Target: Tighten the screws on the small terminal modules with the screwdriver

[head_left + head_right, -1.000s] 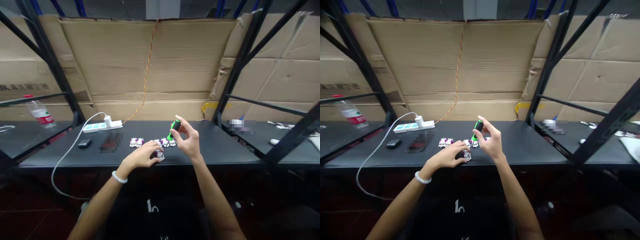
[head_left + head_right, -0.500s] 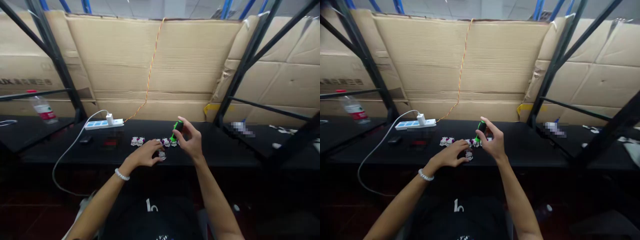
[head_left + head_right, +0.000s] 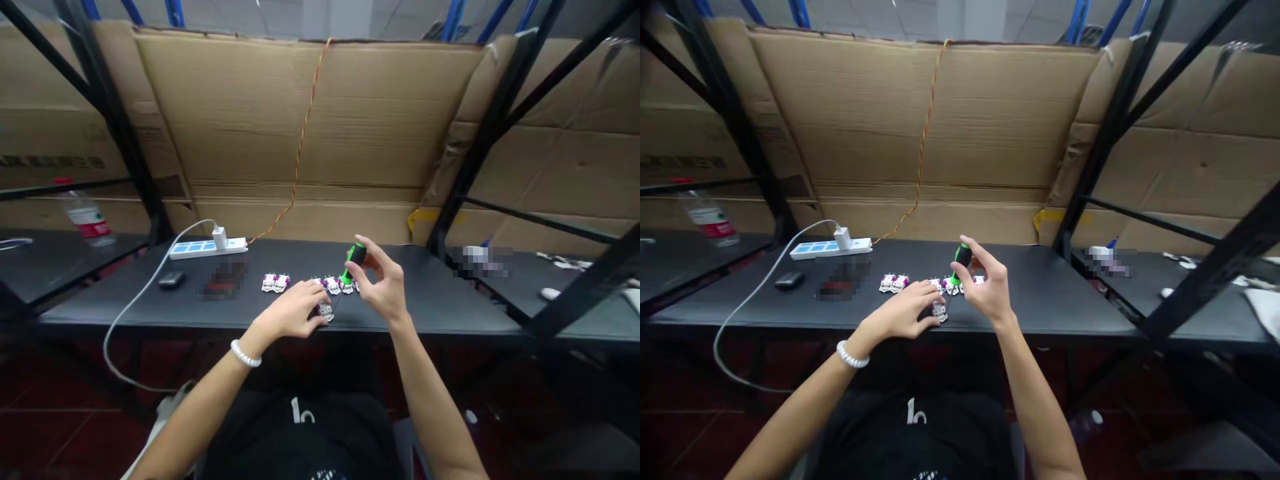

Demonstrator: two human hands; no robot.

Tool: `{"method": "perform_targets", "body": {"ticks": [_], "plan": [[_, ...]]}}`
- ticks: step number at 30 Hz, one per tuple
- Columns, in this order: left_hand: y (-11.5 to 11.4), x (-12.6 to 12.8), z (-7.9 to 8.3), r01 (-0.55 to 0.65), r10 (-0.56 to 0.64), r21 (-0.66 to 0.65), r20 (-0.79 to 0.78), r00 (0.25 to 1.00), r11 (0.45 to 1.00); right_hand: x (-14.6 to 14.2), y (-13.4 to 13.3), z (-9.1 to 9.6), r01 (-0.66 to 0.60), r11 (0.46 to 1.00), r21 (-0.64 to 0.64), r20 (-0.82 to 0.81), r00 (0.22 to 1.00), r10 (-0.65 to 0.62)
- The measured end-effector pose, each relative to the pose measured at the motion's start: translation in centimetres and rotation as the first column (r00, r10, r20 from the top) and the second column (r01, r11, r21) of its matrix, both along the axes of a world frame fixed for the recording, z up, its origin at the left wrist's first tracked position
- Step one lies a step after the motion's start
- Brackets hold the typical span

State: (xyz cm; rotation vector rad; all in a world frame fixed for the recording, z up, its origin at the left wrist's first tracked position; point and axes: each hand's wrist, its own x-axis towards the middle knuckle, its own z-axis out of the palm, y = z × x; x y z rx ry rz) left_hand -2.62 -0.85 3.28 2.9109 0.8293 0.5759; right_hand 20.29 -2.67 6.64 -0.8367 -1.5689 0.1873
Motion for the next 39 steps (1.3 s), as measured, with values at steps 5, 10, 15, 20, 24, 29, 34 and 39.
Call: {"method": "perform_targets", "body": {"ticks": [5, 10, 15, 20, 24, 29, 34, 39], "plan": [[-0.2, 0.3, -0.4, -0.002, 0.002, 0.023, 0.018, 1.0, 1.0, -0.1, -1.1, 0.5, -0.161, 0.986, -0.04, -0.019, 0.987, 0.16], [-0.2, 0.5, -0.8, -0.012, 0.011, 0.022, 0.063, 0.998, 1.0, 0.3, -1.2, 0.7, -0.276, 0.955, -0.107, -0.02, 0.961, 0.276], [-0.5, 1.8, -1.4, -0.032, 0.029, 0.032, 0.081, 0.996, 0.999, 0.7, -1.1, 1.0, -0.31, 0.944, -0.117, -0.04, 0.951, 0.307], [-0.9, 3.4, -2.3, -0.07, 0.061, 0.068, 0.122, 0.991, 0.995, 1.2, -0.9, 1.4, 0.017, 0.999, 0.037, -0.027, 1.0, -0.016], [-0.9, 3.6, -2.4, -0.063, 0.057, 0.036, 0.145, 0.988, 0.997, 1.7, -1.0, 1.4, -0.015, 0.999, -0.032, -0.003, 1.0, 0.014], [-0.7, 3.4, -2.3, -0.058, 0.057, 0.002, 0.16, 0.985, 0.998, 1.5, -1.4, 1.5, -0.059, 0.996, -0.067, -0.025, 0.998, 0.057], [-0.6, 3.4, -2.5, -0.053, 0.056, -0.02, 0.167, 0.984, 0.998, 1.6, -1.1, 1.5, 0.083, 0.997, -0.001, 0.018, 0.996, -0.083], [-0.6, 3.2, -2.4, -0.058, 0.062, -0.026, 0.176, 0.982, 0.998, 1.9, -1.6, 1.7, -0.107, 0.989, -0.104, -0.015, 0.994, 0.106]]}}
